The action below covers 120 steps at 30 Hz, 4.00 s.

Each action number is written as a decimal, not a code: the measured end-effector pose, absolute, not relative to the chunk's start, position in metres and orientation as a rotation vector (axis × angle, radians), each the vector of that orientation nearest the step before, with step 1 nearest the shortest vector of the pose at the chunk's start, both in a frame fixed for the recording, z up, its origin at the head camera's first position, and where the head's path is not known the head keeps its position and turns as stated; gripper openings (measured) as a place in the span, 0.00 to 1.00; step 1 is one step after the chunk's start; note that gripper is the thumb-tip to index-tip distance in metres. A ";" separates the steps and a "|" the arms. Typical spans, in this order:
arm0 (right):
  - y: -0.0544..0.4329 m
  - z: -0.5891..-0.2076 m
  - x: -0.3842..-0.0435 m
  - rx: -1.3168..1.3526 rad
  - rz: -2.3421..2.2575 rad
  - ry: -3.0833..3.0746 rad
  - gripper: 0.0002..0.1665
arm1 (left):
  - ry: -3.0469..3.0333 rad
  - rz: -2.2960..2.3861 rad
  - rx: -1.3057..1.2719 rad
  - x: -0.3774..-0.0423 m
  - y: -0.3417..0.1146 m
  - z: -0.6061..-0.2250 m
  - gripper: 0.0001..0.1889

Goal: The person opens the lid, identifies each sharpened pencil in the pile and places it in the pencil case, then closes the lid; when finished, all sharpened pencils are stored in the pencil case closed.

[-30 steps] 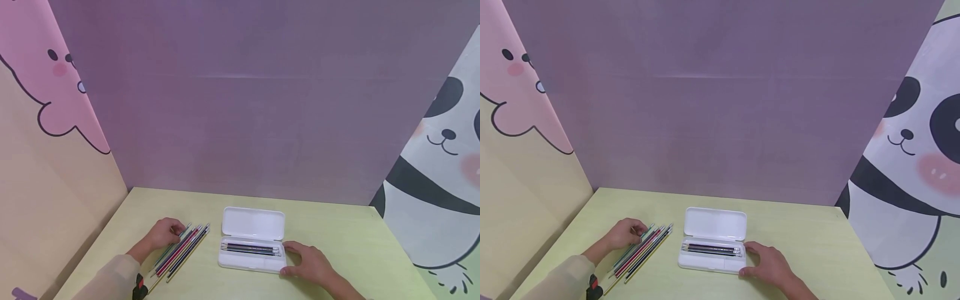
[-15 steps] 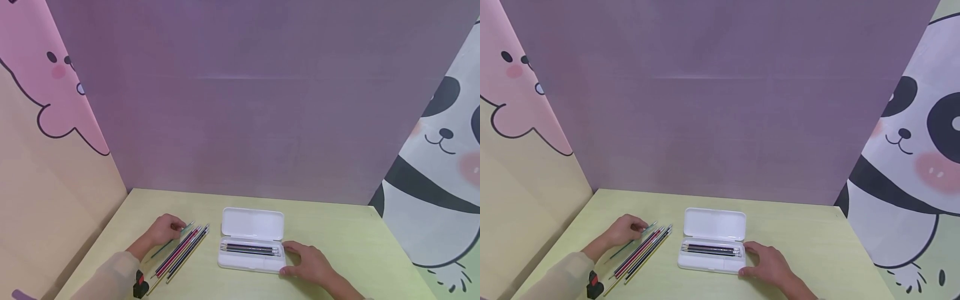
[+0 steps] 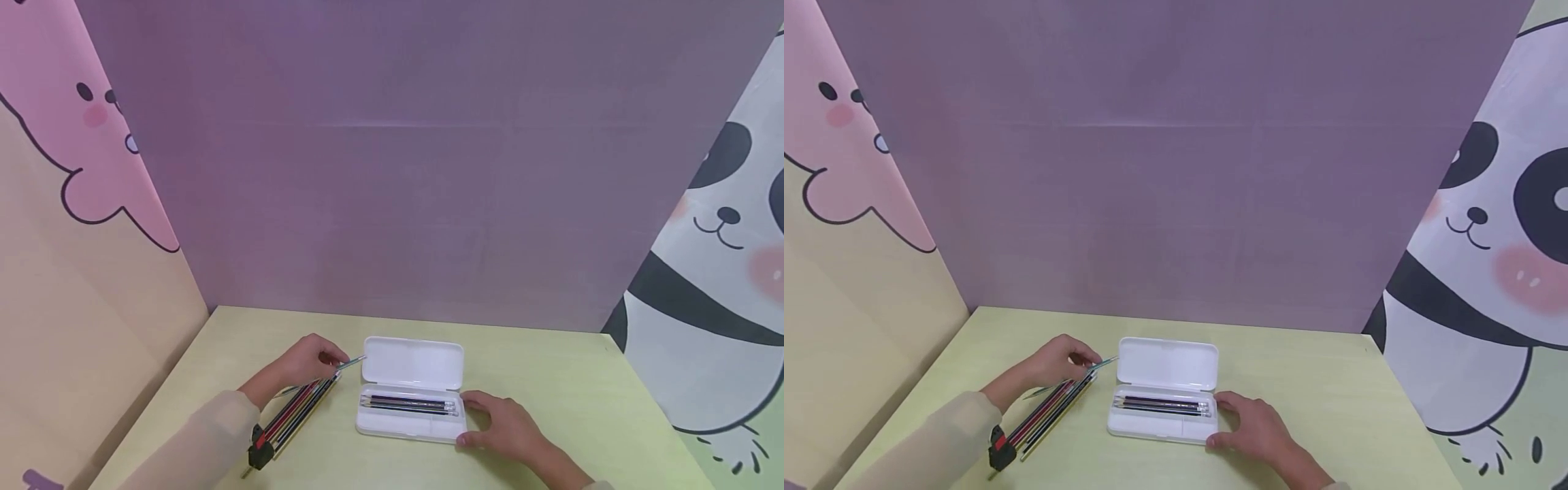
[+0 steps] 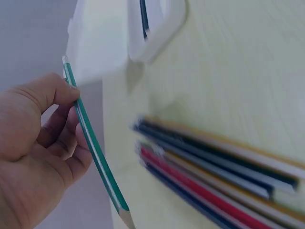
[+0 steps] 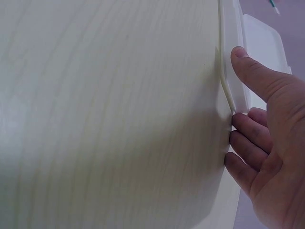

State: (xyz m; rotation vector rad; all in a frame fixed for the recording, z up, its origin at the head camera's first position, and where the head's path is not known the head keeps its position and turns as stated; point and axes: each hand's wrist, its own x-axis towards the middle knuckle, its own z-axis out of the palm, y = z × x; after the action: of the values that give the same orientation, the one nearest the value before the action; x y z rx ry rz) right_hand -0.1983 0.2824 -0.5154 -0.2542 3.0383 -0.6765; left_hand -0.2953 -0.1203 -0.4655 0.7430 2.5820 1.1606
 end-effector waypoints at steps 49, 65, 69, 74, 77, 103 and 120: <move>0.284 -0.519 -0.198 -0.313 -0.717 3.056 0.46 | 2.469 0.980 0.951 -0.280 0.030 -0.511 0.12; 0.283 -0.521 -0.200 -0.320 -0.719 3.057 0.46 | 2.598 0.731 1.009 -0.278 0.030 -0.507 0.13; 0.283 -0.520 -0.199 -0.317 -0.717 3.062 0.46 | 2.594 0.724 1.022 -0.278 0.030 -0.508 0.14; 0.282 -0.518 -0.197 -0.284 -0.727 3.050 0.46 | 2.605 0.796 1.041 -0.278 0.027 -0.514 0.14; 0.283 -0.516 -0.196 -0.270 -0.735 3.044 0.47 | 2.597 0.868 1.034 -0.278 0.023 -0.515 0.13; 0.285 -0.516 -0.194 -0.234 -0.722 3.042 0.48 | 2.469 1.338 0.780 -0.286 -0.108 -0.473 0.11; 0.280 -0.514 -0.194 -0.228 -0.741 3.029 0.47 | 2.370 1.352 0.567 -0.292 -0.188 -0.497 0.15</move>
State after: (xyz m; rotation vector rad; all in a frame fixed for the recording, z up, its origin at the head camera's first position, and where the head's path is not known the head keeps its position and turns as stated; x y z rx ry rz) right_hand -0.1942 0.2796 -0.5142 -0.2285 3.0290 -0.7411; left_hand -0.2925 -0.1878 -0.4967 0.5665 2.3696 1.3517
